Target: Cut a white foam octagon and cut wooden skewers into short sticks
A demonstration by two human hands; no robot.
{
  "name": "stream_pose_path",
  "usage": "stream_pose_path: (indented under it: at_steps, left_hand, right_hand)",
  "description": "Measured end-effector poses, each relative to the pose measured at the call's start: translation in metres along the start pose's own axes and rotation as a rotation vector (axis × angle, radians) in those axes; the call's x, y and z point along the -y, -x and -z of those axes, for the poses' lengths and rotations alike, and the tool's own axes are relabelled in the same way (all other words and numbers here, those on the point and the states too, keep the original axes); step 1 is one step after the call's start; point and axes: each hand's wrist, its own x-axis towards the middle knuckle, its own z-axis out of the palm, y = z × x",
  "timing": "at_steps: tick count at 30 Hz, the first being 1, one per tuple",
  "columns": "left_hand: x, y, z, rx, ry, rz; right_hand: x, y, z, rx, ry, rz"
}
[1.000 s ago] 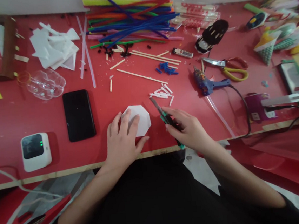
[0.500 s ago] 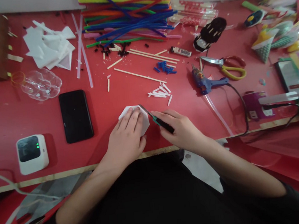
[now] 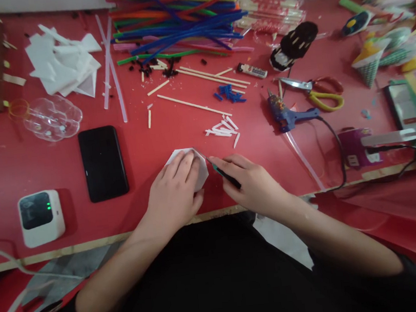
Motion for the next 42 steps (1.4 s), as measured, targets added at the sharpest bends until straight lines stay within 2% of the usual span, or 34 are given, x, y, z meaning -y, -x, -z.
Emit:
stream_pose_path:
  at_steps: [10, 17, 25, 28, 34, 37, 42]
  left_hand:
    - [0.002, -0.001, 0.001, -0.003, 0.015, 0.005]
    - [0.002, -0.002, 0.002, 0.002, 0.023, 0.003]
    - [0.003, -0.001, 0.001, 0.015, 0.026, -0.001]
    - [0.003, -0.002, 0.002, 0.013, 0.029, -0.005]
    - [0.015, -0.006, 0.004, 0.022, 0.079, -0.009]
    - [0.024, -0.005, 0.003, 0.005, 0.109, -0.039]
    - [0.032, -0.002, 0.004, 0.020, 0.107, -0.073]
  right_hand:
    - [0.005, 0.000, 0.001, 0.026, 0.028, 0.011]
    - [0.018, -0.003, 0.007, 0.148, 0.192, -0.010]
    - [0.028, -0.008, 0.006, 0.201, 0.356, -0.033]
    - [0.027, -0.008, 0.004, 0.172, 0.310, -0.043]
    - [0.008, -0.010, 0.009, -0.032, -0.099, 0.000]
    - [-0.001, -0.008, 0.011, -0.111, -0.156, -0.029]
    - [-0.008, -0.003, 0.009, -0.136, -0.183, -0.137]
